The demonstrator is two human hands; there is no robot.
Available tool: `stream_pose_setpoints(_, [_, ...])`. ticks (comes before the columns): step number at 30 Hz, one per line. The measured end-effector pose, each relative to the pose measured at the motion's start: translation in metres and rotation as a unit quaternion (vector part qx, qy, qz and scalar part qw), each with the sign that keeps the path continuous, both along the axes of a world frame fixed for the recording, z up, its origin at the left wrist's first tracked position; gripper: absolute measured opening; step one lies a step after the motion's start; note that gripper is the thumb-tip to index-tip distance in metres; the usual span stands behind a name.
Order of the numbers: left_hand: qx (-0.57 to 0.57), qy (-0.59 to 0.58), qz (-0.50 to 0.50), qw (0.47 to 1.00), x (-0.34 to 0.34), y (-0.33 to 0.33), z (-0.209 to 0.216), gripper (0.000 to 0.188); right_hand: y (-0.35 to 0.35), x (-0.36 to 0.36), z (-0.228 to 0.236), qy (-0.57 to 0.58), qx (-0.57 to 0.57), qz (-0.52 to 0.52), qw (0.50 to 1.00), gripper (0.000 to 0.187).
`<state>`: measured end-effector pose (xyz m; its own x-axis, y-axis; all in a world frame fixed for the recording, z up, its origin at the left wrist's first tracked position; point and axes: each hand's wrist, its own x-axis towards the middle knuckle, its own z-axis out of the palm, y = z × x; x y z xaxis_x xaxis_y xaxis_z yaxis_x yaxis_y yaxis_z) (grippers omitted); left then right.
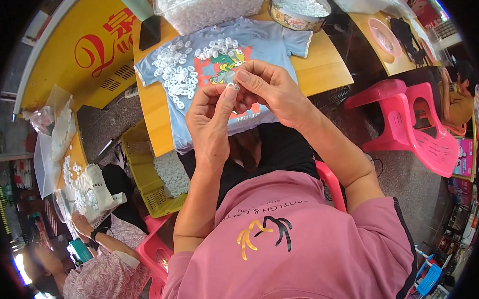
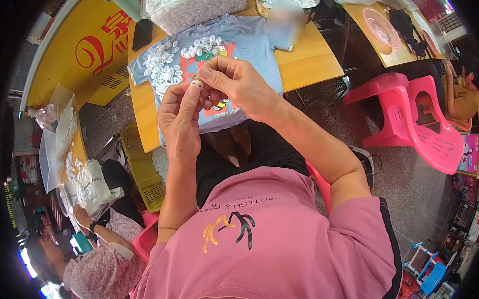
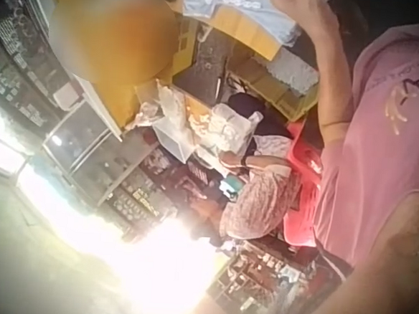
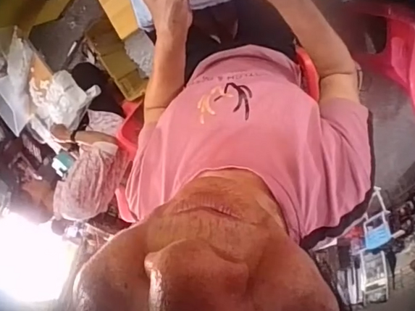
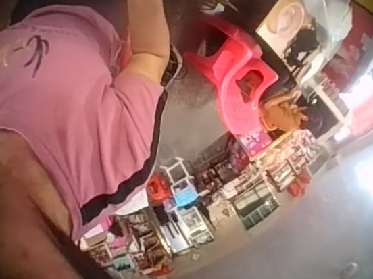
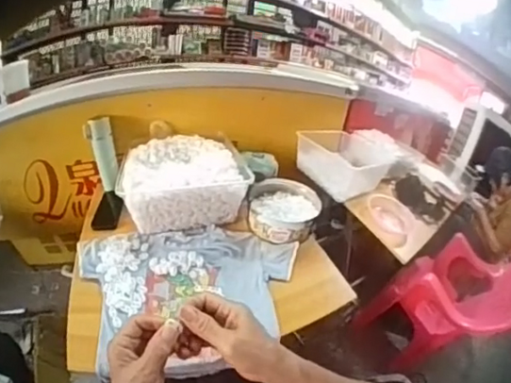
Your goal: Applying small white decorative beads or buttons to a graphic t-shirt.
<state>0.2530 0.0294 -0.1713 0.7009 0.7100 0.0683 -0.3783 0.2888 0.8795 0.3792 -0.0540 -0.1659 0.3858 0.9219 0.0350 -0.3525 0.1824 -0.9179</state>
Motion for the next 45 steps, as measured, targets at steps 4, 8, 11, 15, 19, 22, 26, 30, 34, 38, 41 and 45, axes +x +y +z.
stream_pose_setpoints(4, [0.005, 0.003, 0.002, 1.000, -0.001, -0.001, -0.002, 0.015, 0.000, -0.001, 0.000, -0.033, -0.005, -0.007, 0.999, 0.024])
stream_pose_setpoints(8, [0.032, 0.006, 0.017, 0.999, -0.002, -0.001, -0.008, 0.015, 0.000, -0.007, -0.003, -0.100, 0.005, -0.052, 0.994, 0.021])
stream_pose_setpoints(11, [0.071, 0.019, 0.040, 0.996, -0.002, -0.003, -0.009, 0.015, -0.002, -0.014, 0.001, -0.241, 0.011, -0.116, 0.963, 0.018])
stream_pose_setpoints(15, [0.114, 0.052, 0.070, 0.990, 0.005, 0.000, -0.012, 0.015, 0.005, -0.013, -0.009, -0.324, 0.039, -0.167, 0.931, 0.016])
stream_pose_setpoints(19, [0.083, 0.067, 0.057, 0.993, 0.015, 0.010, -0.031, 0.016, 0.012, -0.005, -0.026, -0.228, -0.010, -0.147, 0.962, 0.015])
stream_pose_setpoints(22, [0.036, 0.066, 0.009, 0.997, 0.017, 0.017, -0.035, 0.015, 0.010, 0.001, -0.030, -0.282, -0.027, -0.153, 0.947, 0.014])
stream_pose_setpoints(26, [0.087, 0.132, -0.015, 0.987, 0.005, 0.018, -0.029, 0.015, -0.001, 0.015, -0.025, -0.516, 0.039, -0.161, 0.840, 0.009])
stream_pose_setpoints(30, [0.055, 0.137, -0.044, 0.988, -0.006, 0.013, -0.019, 0.009, -0.007, 0.021, -0.009, -0.596, 0.095, -0.102, 0.791, 0.010])
stream_pose_setpoints(34, [0.068, 0.116, -0.083, 0.987, -0.011, 0.013, -0.019, 0.010, -0.013, 0.025, 0.003, -0.638, 0.111, -0.056, 0.760, 0.011])
stream_pose_setpoints(38, [0.110, 0.098, -0.097, 0.984, -0.011, 0.016, -0.021, 0.013, -0.014, 0.026, 0.008, -0.615, 0.127, -0.027, 0.778, 0.009])
stream_pose_setpoints(41, [0.095, 0.106, -0.080, 0.987, -0.004, 0.016, -0.019, 0.011, -0.011, 0.026, 0.005, -0.573, 0.100, -0.021, 0.813, 0.010])
stream_pose_setpoints(45, [0.112, 0.136, -0.083, 0.981, 0.013, 0.030, -0.036, 0.012, -0.002, 0.033, -0.011, -0.554, 0.090, -0.038, 0.827, 0.008])
